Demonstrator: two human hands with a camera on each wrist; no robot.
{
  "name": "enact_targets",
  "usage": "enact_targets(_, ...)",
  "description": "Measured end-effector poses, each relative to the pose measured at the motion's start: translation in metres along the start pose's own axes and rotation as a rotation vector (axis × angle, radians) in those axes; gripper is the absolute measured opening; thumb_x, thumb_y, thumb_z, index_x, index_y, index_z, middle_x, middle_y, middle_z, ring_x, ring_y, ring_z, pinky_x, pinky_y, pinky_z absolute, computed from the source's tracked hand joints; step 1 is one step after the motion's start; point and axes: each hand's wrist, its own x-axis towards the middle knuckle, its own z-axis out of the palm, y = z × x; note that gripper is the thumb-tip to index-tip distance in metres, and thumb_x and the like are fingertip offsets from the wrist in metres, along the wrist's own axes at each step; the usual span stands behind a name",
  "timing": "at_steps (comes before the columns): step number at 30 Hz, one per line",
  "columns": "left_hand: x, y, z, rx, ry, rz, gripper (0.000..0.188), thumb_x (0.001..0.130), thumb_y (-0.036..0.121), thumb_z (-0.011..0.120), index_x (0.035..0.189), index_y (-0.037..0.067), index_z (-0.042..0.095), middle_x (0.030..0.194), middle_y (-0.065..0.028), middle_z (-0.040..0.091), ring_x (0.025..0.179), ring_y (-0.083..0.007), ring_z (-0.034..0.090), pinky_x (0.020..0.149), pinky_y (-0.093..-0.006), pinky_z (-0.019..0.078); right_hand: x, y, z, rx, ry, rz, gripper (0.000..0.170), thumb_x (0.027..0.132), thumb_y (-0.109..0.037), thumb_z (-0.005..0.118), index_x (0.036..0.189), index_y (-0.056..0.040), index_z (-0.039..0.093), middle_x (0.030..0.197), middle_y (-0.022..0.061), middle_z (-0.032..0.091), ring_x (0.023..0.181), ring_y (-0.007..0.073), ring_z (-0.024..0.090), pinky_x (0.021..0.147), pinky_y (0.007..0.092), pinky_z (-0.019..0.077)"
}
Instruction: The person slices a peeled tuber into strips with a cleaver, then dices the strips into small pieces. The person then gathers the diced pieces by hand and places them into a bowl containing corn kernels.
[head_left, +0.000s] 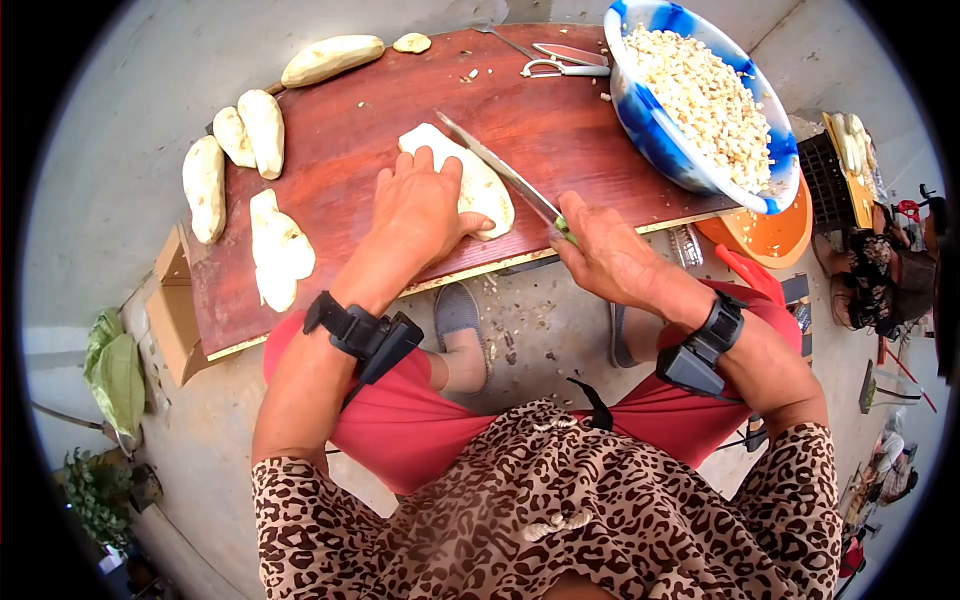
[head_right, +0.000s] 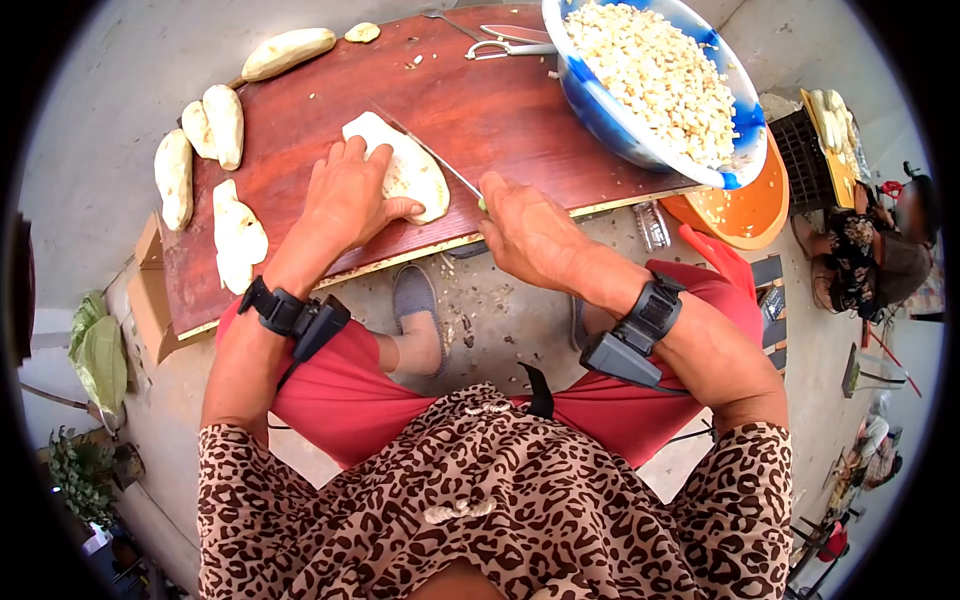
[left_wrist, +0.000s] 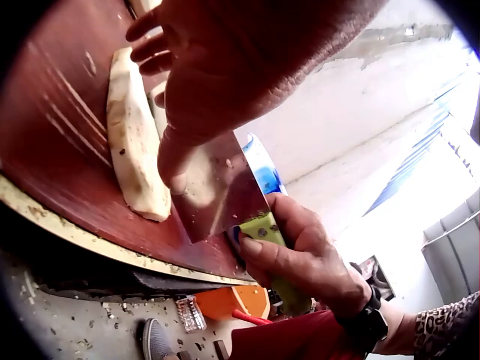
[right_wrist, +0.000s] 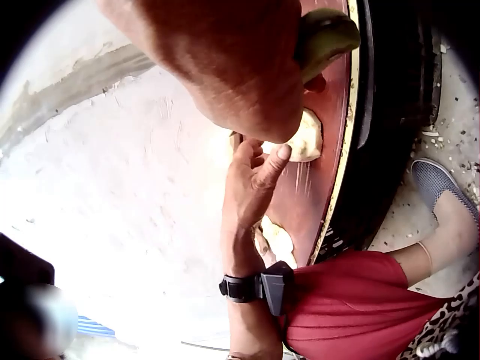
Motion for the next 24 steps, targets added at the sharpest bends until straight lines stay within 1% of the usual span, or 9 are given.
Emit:
enact_targets(4,0.003,0.005,0.002,-0.166,0.273,0.114,0.062,0.074,0.036,0.082,0.116,0.002,0.053,0.110,-0.0185,0.056,0.101,-0.0391,0.058,0.082,-0.0484,0.0488,0.000,0.009,0.012,-0.058,0.116,-0.146,0.023,0.087,-0.006,0.062,0.100,0.0018,0.044,0.092,0.0285,0.061,0.081,0.0497,0.061,0.068,0.0554,0.0490)
enact_targets(7,0.003,0.014,-0.003,-0.211,0.336,0.139,0.058,0.072,0.029,0.083,0.111,0.003,0.049,0.107,-0.0183,0.054,0.096,-0.0404,0.059,0.075,-0.0495,0.0507,-0.002,0.007,0.020,-0.086,0.134,-0.154,0.022,0.088,-0.008,0.061,0.101,0.0003,0.045,0.092,0.0268,0.060,0.079,0.0488,0.062,0.068,0.0545,0.0501)
enact_targets(11,0.001,0.020,0.003,-0.172,0.325,0.196,0.054,0.073,0.019,0.082,0.117,0.008,0.053,0.118,-0.0188,0.053,0.101,-0.0400,0.061,0.079,-0.0482,0.0537,-0.003,0.001,0.017,-0.067,0.122,-0.152,0.021,0.090,-0.011,0.060,0.102,-0.0004,0.046,0.095,0.0278,0.060,0.079,0.0486,0.062,0.067,0.0543,0.0507)
enact_targets(12,0.003,0.019,0.005,-0.175,0.253,0.192,0.046,0.076,0.013,0.076,0.117,0.009,0.057,0.127,-0.0188,0.052,0.104,-0.0398,0.061,0.082,-0.0477,0.0544,-0.003,0.000,0.017,-0.066,0.110,-0.149,0.022,0.090,-0.012,0.060,0.102,-0.0005,0.046,0.096,0.0282,0.060,0.079,0.0486,0.062,0.067,0.0545,0.0506)
enact_targets(15,0.009,0.015,0.011,-0.176,0.089,0.238,0.036,0.079,0.010,0.071,0.113,0.008,0.061,0.130,-0.0179,0.052,0.105,-0.0399,0.062,0.081,-0.0481,0.0544,-0.001,-0.005,0.013,-0.064,0.035,-0.100,0.024,0.091,-0.014,0.061,0.104,-0.0003,0.047,0.100,0.0276,0.061,0.085,0.0483,0.063,0.071,0.0555,0.0500)
enact_targets(18,0.011,0.015,0.014,-0.152,0.119,0.283,0.027,0.080,0.009,0.067,0.107,0.006,0.063,0.127,-0.0168,0.056,0.104,-0.0393,0.062,0.081,-0.0475,0.0543,-0.004,-0.020,0.001,-0.141,-0.001,-0.061,0.030,0.091,-0.017,0.062,0.111,0.0012,0.049,0.104,0.0247,0.062,0.092,0.0481,0.062,0.084,0.0521,0.0482)
enact_targets(21,0.013,0.013,0.018,-0.190,0.207,0.346,0.018,0.079,0.014,0.069,0.094,0.005,0.064,0.106,-0.0148,0.056,0.092,-0.0369,0.061,0.072,-0.0475,0.0520,-0.002,-0.033,-0.008,-0.119,0.250,-0.206,0.034,0.091,-0.019,0.062,0.113,0.0023,0.050,0.106,0.0250,0.061,0.091,0.0464,0.062,0.087,0.0483,0.0475)
enact_targets(22,0.013,0.014,0.018,-0.218,0.241,0.365,0.015,0.078,0.016,0.069,0.087,0.005,0.064,0.097,-0.0138,0.056,0.087,-0.0357,0.061,0.068,-0.0476,0.0509,-0.001,-0.038,-0.011,0.040,0.259,-0.248,0.033,0.091,-0.019,0.061,0.113,0.0028,0.051,0.104,0.0251,0.061,0.091,0.0457,0.062,0.086,0.0472,0.0480)
enact_targets(24,0.011,0.018,0.008,-0.348,0.120,0.275,0.018,0.084,0.014,0.063,0.099,0.004,0.063,0.110,-0.0157,0.058,0.090,-0.0376,0.062,0.073,-0.0467,0.0515,0.000,-0.050,-0.019,0.369,0.271,-0.333,0.032,0.092,-0.019,0.058,0.113,0.0039,0.051,0.102,0.0253,0.062,0.091,0.0442,0.062,0.084,0.0451,0.0491)
